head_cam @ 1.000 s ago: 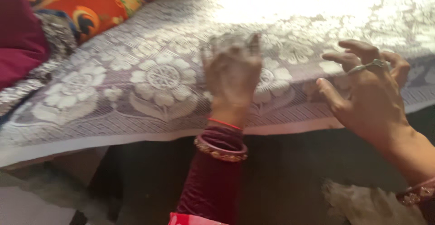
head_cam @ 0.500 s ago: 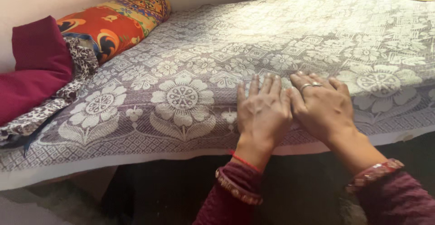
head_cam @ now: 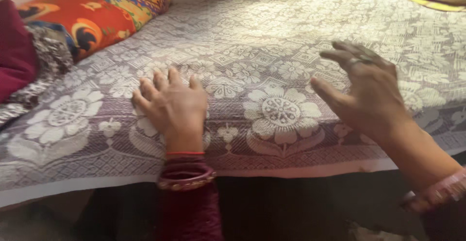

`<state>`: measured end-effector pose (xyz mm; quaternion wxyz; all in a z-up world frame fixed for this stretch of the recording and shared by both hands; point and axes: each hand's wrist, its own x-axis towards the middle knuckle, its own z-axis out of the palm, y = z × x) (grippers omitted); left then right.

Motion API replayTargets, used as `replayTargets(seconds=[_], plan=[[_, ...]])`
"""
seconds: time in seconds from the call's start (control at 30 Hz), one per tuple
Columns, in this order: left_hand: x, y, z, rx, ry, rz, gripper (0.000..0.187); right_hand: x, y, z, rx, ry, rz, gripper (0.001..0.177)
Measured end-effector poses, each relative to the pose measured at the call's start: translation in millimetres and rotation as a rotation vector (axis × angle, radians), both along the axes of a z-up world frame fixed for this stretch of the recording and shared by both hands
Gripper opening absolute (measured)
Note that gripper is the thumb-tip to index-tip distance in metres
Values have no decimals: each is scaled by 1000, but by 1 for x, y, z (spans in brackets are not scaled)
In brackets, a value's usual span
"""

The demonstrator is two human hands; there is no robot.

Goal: The person smooths a patterned bed sheet on a bed by hand, repeatedly pressing and tucking the edges to flatten the surface. The hands move along the sheet's length, adjusting and pressing down to remove wrinkles.

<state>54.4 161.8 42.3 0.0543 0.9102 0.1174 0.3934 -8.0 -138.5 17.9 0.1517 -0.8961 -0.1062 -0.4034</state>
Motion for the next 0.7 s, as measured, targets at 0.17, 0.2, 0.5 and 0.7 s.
replayTargets(seconds=[0.17,0.2,0.5,0.7], plan=[[3,-59,6,100,340,-118,66,67,16,13,-175,15,-63,70],[1,-72,4,180,328,-167,68,75,20,10,-161,102,-43,70],[-37,-106,-15,90,313,-727,64,73,16,-6,-125,534,-5,74],[-46,-43,23,-352,560,-369,69,47,3,-17,-211,532,-77,80]])
